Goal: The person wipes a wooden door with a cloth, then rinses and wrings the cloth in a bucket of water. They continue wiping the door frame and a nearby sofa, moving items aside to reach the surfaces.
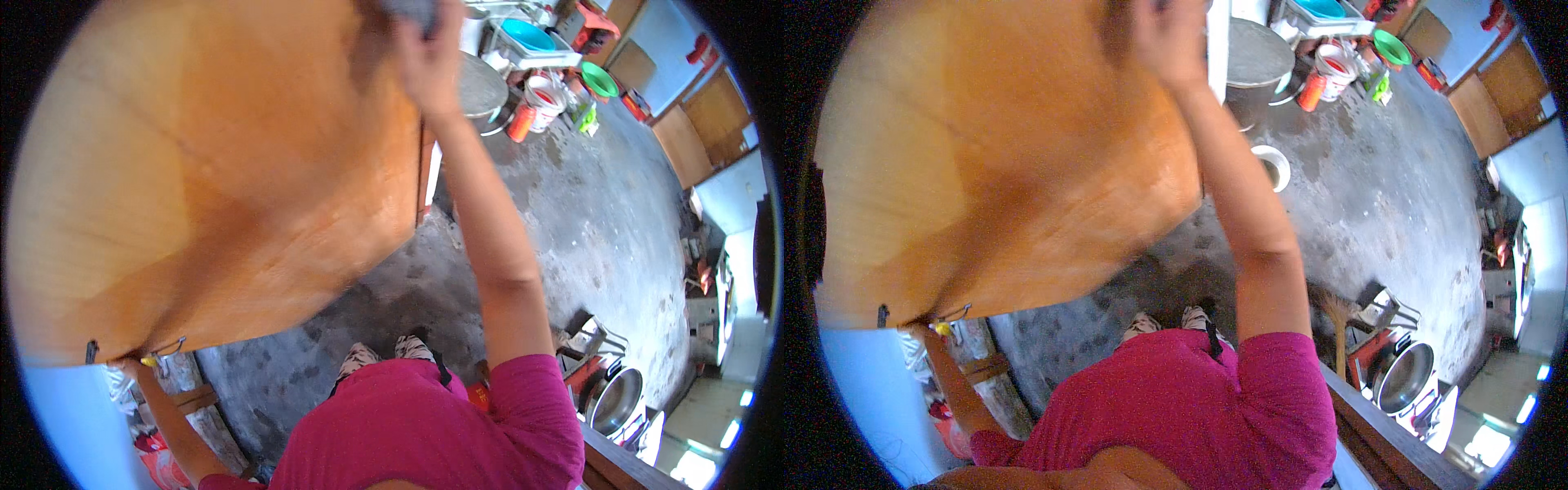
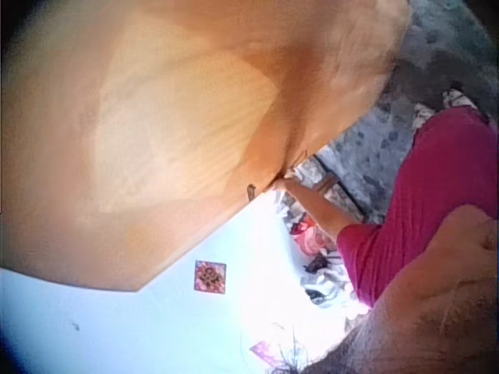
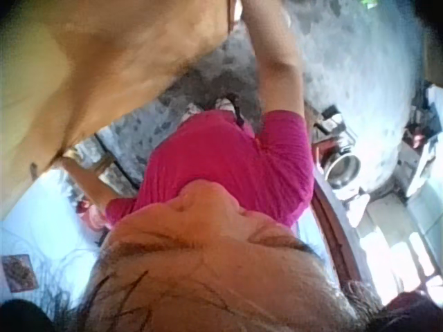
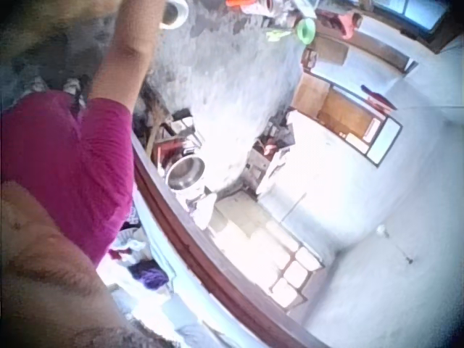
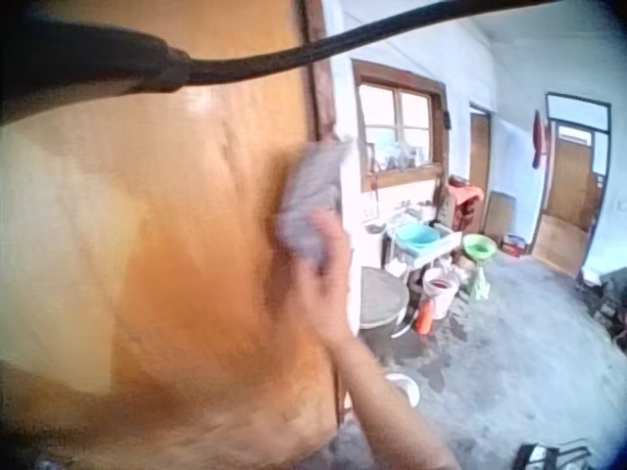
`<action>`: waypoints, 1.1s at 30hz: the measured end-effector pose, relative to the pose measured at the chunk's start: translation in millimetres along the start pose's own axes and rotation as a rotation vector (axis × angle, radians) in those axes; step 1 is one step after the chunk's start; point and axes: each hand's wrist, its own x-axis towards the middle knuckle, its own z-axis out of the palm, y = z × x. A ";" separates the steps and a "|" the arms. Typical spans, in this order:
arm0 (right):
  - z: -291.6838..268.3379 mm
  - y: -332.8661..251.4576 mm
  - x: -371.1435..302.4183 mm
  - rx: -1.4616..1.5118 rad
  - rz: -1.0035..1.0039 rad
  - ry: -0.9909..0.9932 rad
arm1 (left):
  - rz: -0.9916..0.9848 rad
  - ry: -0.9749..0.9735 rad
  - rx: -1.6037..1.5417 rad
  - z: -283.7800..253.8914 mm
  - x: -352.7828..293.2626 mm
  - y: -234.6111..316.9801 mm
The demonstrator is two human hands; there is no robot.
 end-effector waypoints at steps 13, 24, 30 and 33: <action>-113.6 90.9 -405.3 -0.366 1.145 -0.125 | 0.049 0.022 0.244 55.0 -24.8 -20.5; -308.2 159.3 -418.0 -0.287 1.649 0.553 | 0.479 -0.445 0.428 257.6 -352.3 -58.9; -375.4 205.2 -375.3 0.005 1.776 0.597 | -0.165 -1.185 0.460 335.8 -582.8 -110.6; -388.9 226.0 -328.2 -0.026 1.930 0.539 | -0.551 -1.362 0.512 338.9 -658.9 -129.6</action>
